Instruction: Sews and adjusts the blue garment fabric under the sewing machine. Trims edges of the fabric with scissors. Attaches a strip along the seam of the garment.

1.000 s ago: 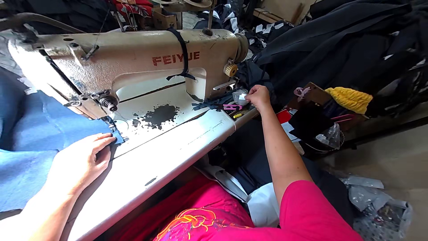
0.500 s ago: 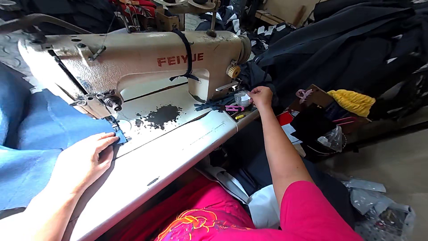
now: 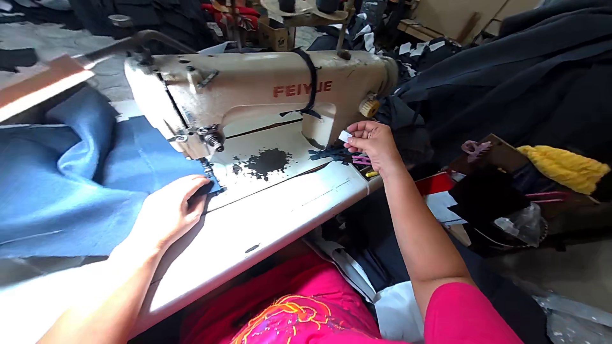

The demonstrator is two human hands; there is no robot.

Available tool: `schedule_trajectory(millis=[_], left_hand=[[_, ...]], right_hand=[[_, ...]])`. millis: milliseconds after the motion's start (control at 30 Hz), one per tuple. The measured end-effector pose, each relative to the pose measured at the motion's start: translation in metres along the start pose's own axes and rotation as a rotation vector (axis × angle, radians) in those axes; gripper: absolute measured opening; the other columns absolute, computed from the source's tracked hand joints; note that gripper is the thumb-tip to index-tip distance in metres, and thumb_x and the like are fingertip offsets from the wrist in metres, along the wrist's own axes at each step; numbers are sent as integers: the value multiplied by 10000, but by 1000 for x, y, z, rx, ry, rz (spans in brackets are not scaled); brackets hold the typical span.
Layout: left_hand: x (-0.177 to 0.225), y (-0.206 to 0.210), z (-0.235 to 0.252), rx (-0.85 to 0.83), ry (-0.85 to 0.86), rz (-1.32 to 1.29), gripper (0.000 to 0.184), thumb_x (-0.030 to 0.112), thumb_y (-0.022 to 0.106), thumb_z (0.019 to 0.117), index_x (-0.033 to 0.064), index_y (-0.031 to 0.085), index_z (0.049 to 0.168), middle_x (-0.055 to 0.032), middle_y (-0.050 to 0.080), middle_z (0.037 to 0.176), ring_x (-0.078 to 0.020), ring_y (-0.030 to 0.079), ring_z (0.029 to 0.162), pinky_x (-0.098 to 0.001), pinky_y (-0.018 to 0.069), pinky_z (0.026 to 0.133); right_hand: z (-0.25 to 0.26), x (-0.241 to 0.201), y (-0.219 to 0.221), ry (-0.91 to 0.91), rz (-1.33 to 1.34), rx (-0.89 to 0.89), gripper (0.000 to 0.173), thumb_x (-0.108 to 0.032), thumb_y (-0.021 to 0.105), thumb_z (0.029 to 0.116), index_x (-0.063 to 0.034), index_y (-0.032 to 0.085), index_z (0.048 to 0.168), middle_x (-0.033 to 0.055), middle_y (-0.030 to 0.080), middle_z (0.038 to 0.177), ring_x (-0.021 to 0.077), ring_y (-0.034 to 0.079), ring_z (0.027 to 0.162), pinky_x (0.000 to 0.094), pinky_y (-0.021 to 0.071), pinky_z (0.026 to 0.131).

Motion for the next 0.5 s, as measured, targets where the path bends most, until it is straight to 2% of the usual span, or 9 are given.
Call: schedule_trajectory(millis=[67,133,233,300,400,500], left_hand=[[5,-5,1,43,-5,-73,399,169,591,908,-53,669,1230,-258,647,1303,-435,634,1218,-617,484,1018],[13,-12,2,124,11,-169,380,202,620,905,-44,696,1185,-245,661,1277,-402,631,1218,-560,471,1057],[27,-20,7,247,57,-350,234,145,653,930,-21,742,1068,-170,728,1087,-217,695,1039,-356,539,974],[34,-20,9,260,66,-487,200,105,665,934,-33,745,1054,-130,729,1029,-104,691,946,-243,558,902],[39,-20,10,244,13,-624,189,58,670,915,-50,732,1057,-102,717,1003,-50,680,876,-194,568,831],[37,-21,10,214,-33,-744,186,10,611,954,-50,714,1097,-88,712,1052,-45,675,911,-197,572,844]], right_hand=[[-12,-8,34,-31,84,-139,256,144,673,858,53,636,1095,60,699,857,95,703,681,246,618,650],[-27,-14,73,-44,218,-259,235,151,636,873,13,619,1062,26,709,841,90,707,682,246,620,650],[-56,-23,129,12,404,-416,289,147,558,922,-61,520,1119,7,704,840,90,706,702,250,616,681],[-74,-26,160,9,426,-468,316,145,540,932,-70,502,1161,20,697,852,90,703,720,241,605,699],[-85,-26,192,-49,405,-510,354,143,586,912,-40,500,1203,39,701,849,96,711,716,250,614,699],[-91,-29,200,25,440,-636,341,106,556,958,-109,512,1219,18,694,850,65,687,690,209,591,661]])
Point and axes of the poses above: each hand's wrist, its own z-axis towards the middle knuckle, its own y-axis out of the palm, x = y × z, the point moved 1 cm from there along z, towards the middle knuckle
